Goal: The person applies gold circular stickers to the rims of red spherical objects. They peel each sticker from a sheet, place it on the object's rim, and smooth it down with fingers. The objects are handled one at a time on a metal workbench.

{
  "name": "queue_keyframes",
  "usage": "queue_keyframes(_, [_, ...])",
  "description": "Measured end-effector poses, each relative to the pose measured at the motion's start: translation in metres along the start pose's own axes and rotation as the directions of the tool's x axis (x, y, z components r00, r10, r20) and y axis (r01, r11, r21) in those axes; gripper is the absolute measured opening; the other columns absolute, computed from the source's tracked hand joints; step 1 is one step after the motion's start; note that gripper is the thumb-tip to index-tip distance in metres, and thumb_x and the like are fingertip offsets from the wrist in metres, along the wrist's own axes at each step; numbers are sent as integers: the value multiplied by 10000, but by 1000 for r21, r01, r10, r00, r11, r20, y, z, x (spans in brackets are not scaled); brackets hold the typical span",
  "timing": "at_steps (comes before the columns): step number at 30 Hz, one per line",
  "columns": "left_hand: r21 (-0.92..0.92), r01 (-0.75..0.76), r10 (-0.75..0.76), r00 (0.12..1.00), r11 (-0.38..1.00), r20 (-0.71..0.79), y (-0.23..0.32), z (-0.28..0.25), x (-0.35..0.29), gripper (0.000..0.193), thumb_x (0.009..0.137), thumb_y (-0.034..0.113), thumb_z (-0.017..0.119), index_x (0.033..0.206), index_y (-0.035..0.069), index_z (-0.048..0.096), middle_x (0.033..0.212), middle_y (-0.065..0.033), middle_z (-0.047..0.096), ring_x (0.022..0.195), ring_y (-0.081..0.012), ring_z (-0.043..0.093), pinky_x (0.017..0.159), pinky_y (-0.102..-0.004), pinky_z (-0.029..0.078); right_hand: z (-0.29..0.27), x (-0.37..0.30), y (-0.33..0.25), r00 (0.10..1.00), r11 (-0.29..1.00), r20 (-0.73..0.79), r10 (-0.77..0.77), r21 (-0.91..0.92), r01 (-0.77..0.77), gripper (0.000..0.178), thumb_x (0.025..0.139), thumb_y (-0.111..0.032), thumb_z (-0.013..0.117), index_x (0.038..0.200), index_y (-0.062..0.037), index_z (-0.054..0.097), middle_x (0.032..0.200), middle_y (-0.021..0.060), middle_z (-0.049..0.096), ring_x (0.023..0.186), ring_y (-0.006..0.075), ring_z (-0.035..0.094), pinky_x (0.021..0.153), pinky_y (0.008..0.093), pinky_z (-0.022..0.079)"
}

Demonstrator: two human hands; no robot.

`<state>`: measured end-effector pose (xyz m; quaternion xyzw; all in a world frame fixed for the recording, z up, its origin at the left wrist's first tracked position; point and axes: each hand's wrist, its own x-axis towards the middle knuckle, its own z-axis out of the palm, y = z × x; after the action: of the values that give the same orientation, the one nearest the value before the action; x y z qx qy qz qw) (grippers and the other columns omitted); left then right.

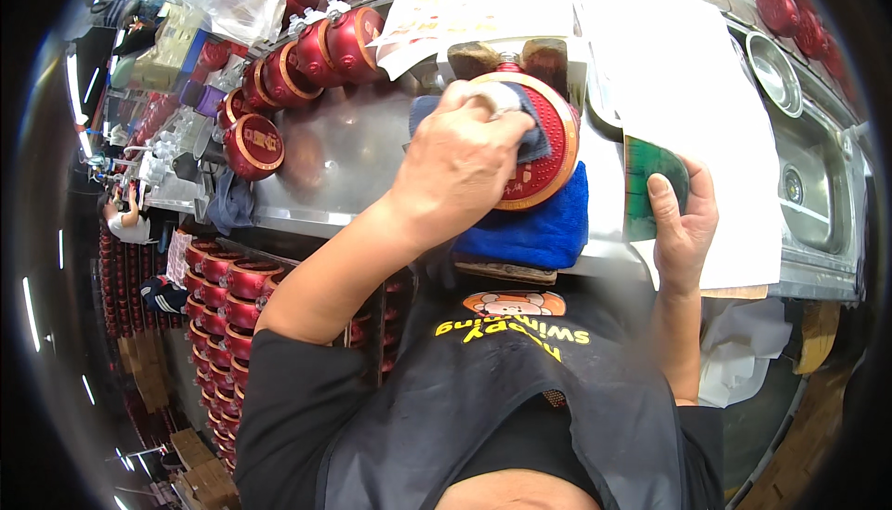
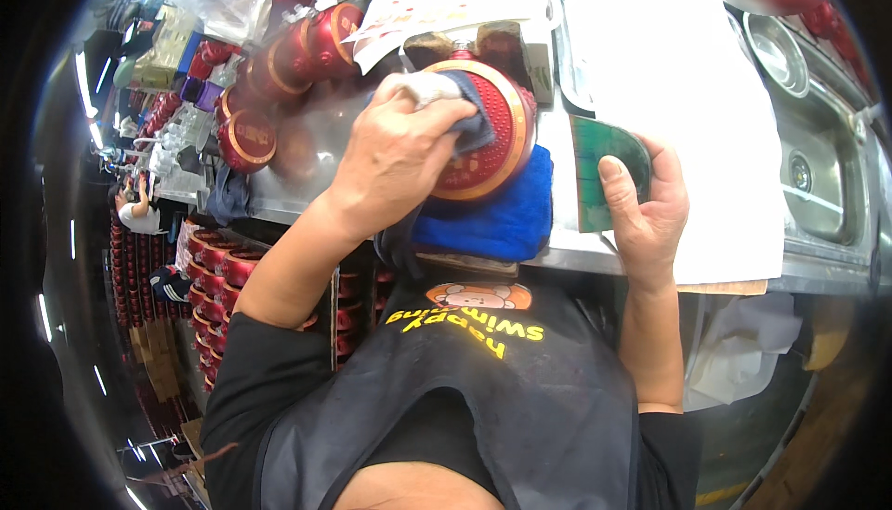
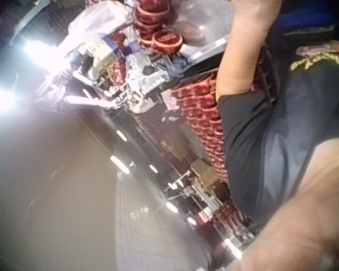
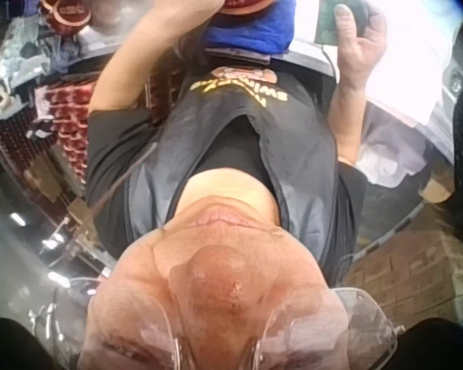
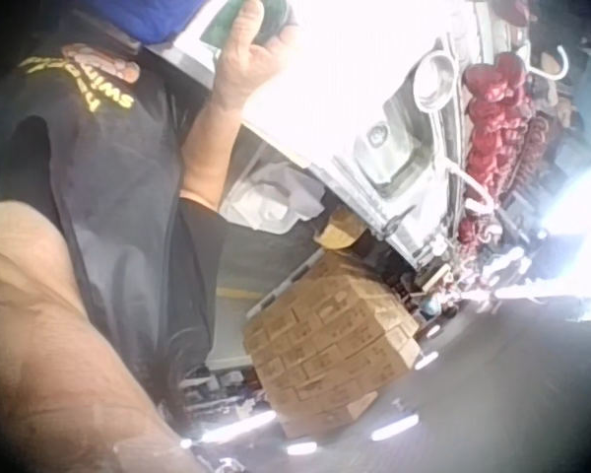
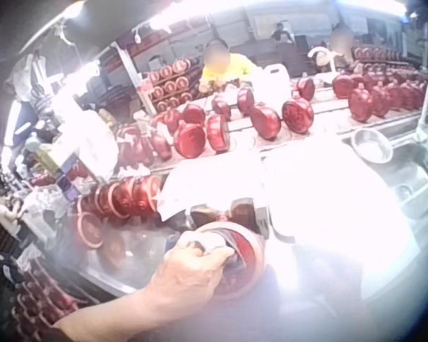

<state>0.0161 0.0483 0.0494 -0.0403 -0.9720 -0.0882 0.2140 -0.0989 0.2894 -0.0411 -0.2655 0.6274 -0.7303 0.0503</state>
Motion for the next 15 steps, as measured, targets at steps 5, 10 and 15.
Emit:
queue_keyframes(5, [-12,17,-17,1000,1000,1,-10,-10,-20,278,822,15,693,1092,59,738,1010,-177,710,1002,-385,634,883,-444,543,-11,-4,-2,1000,999,5,11,-46,-11,285,1029,-122,666,1251,39,588,1105,54,670,990,95,602,885,229,494])
queue_keyframes(10, [-77,104,-108,993,992,-53,-10,-11,-11,264,826,-1,677,1075,61,738,982,-178,717,975,-357,641,878,-438,536,-17,-5,0,1000,994,-20,-19,-108,17,282,1032,-130,662,1247,39,591,1108,56,670,990,99,604,882,226,493])
queue_keyframes(15, [25,-143,141,987,989,73,17,3,-15,268,803,24,672,1067,57,704,802,-117,660,923,-318,649,861,-389,531,-10,-4,1,999,999,-50,-5,-46,2,282,1008,-136,704,1217,36,624,1058,54,684,946,108,619,855,244,508])
